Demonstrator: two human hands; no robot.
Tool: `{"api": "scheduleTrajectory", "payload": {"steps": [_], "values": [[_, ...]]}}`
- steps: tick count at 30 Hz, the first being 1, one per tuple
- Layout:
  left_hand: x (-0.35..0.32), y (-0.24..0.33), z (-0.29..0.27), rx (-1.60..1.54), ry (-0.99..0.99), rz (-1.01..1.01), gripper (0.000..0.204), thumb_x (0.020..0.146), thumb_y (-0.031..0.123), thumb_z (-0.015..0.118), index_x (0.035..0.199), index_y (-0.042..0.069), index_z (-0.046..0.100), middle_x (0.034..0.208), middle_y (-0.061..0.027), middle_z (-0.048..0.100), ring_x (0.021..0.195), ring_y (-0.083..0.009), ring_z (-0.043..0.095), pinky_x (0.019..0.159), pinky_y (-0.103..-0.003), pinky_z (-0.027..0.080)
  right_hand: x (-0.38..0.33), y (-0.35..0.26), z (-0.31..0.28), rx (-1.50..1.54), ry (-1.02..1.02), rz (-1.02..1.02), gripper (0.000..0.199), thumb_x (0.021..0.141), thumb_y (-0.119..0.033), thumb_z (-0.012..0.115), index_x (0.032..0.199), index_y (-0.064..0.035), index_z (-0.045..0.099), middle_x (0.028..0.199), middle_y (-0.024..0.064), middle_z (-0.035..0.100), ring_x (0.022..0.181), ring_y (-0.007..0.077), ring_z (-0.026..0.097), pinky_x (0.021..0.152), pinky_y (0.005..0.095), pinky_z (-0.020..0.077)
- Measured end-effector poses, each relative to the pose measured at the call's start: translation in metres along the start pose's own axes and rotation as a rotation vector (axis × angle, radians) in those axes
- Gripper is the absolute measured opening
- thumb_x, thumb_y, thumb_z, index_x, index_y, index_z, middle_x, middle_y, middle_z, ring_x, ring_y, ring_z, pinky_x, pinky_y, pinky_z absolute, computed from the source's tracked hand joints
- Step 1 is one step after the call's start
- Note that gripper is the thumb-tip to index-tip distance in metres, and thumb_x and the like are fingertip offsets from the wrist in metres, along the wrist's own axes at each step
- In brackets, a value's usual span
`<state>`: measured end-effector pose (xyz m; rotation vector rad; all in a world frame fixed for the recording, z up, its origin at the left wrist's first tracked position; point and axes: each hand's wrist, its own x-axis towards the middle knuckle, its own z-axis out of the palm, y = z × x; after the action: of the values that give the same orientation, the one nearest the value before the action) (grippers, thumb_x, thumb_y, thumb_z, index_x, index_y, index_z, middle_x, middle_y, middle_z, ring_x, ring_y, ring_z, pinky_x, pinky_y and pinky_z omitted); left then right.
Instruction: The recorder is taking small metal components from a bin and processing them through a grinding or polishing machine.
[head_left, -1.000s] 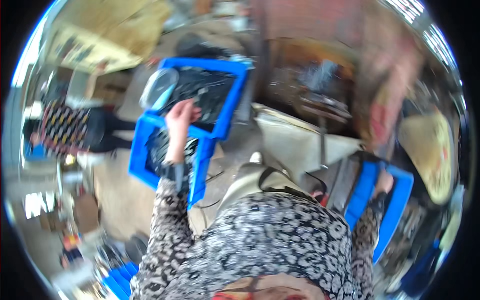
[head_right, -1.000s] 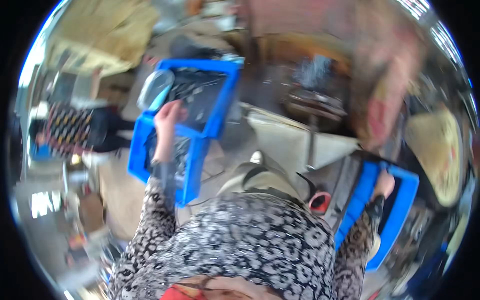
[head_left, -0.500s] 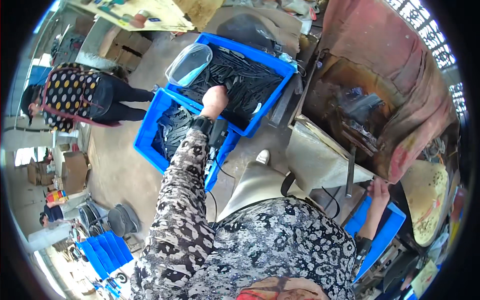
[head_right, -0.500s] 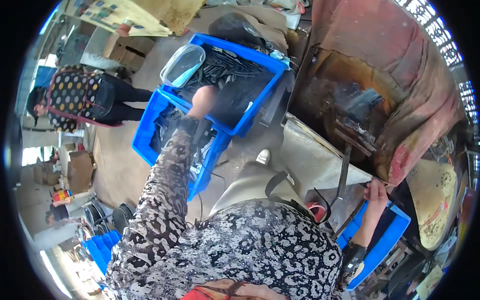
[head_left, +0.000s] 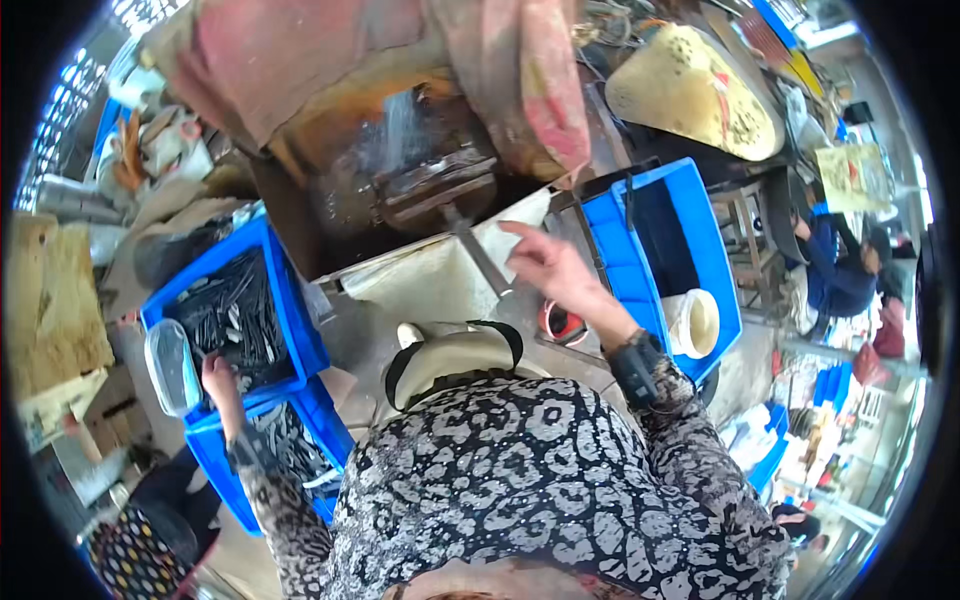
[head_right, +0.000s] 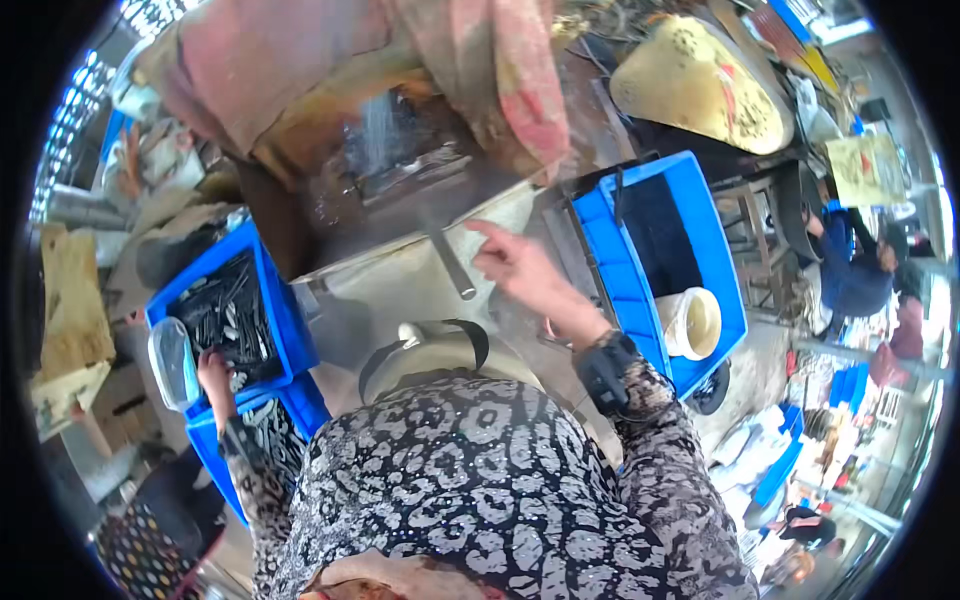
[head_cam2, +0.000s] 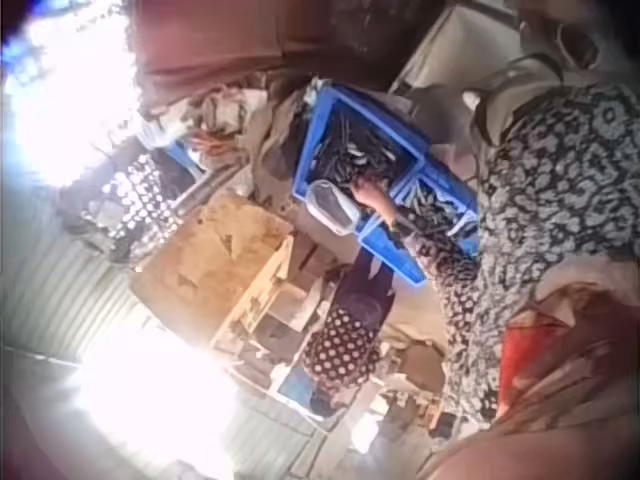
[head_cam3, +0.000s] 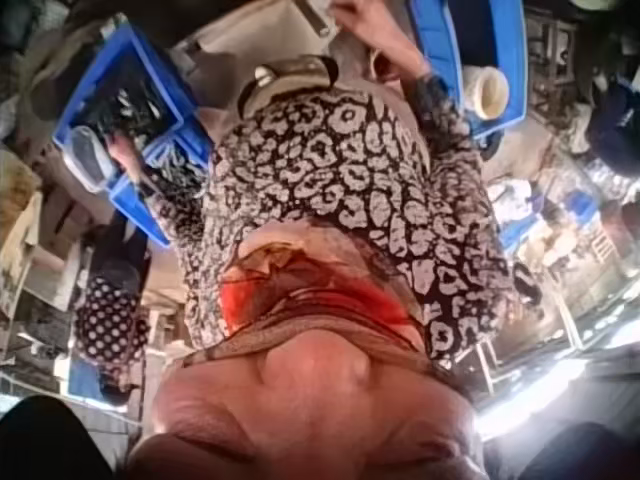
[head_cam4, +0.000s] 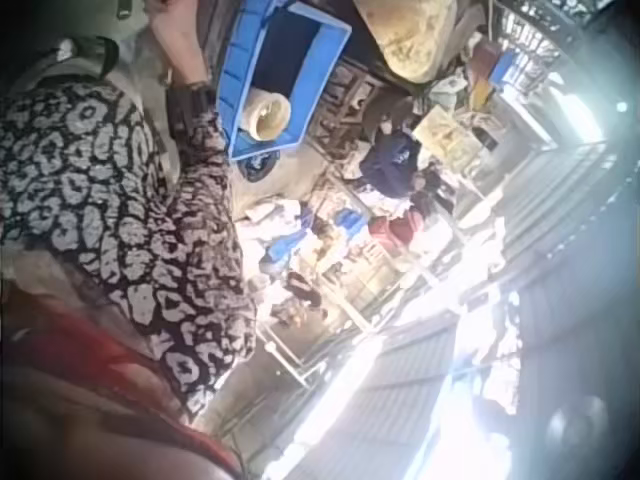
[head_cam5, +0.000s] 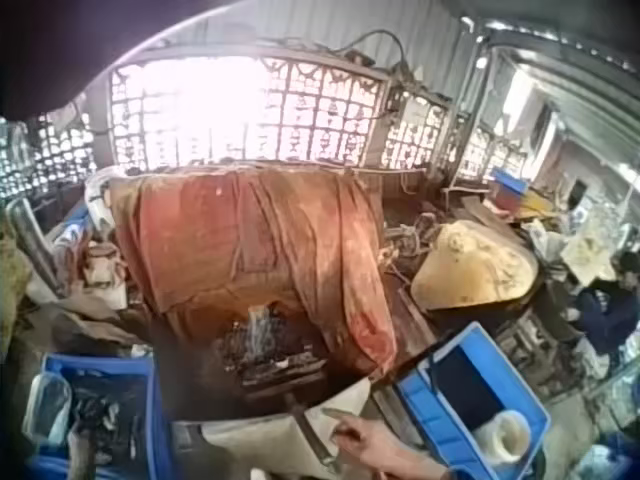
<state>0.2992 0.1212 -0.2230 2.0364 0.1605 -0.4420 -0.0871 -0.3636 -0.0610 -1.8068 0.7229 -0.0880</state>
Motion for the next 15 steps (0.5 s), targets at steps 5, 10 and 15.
{"api": "scheduleTrajectory", "payload": {"steps": [5, 10, 15], "values": [[-0.080, 0.151, 0.057, -0.246, -0.246, 0.340, 0.028, 0.097, 0.013, 0.054, 0.124, 0.008, 0.055, 0.090, -0.0029, 0.064, 0.071, -0.0103, 0.059, 0.059, -0.022, 0.047, -0.005, 0.000, 0.022, -0.360, -0.026, -0.283, 0.060, 0.079, -0.021, 0.076, 0.134, -0.0159, 0.053, 0.092, 0.0080, 0.062, 0.072, 0.0243, 0.063, 0.066, 0.0342, 0.0522], [-0.115, 0.247, 0.159, -0.205, -0.534, 0.383, 0.040, 0.093, 0.002, 0.056, 0.133, 0.001, 0.050, 0.109, -0.0127, 0.067, 0.090, -0.0172, 0.067, 0.078, -0.028, 0.054, -0.006, -0.006, 0.031, -0.532, -0.063, -0.407, 0.059, 0.074, -0.033, 0.079, 0.127, -0.0151, 0.057, 0.092, 0.0110, 0.061, 0.076, 0.0318, 0.064, 0.065, 0.0406, 0.0518], [-0.104, 0.205, 0.115, -0.222, -0.142, 0.574, 0.027, 0.094, 0.002, 0.053, 0.120, -0.001, 0.061, 0.097, -0.0099, 0.071, 0.083, -0.0158, 0.068, 0.075, -0.028, 0.054, -0.010, -0.009, 0.053, -0.466, -0.062, -0.371, 0.049, 0.076, -0.019, 0.078, 0.121, -0.0101, 0.060, 0.089, 0.0115, 0.063, 0.076, 0.0290, 0.064, 0.066, 0.0377, 0.0530]]}}
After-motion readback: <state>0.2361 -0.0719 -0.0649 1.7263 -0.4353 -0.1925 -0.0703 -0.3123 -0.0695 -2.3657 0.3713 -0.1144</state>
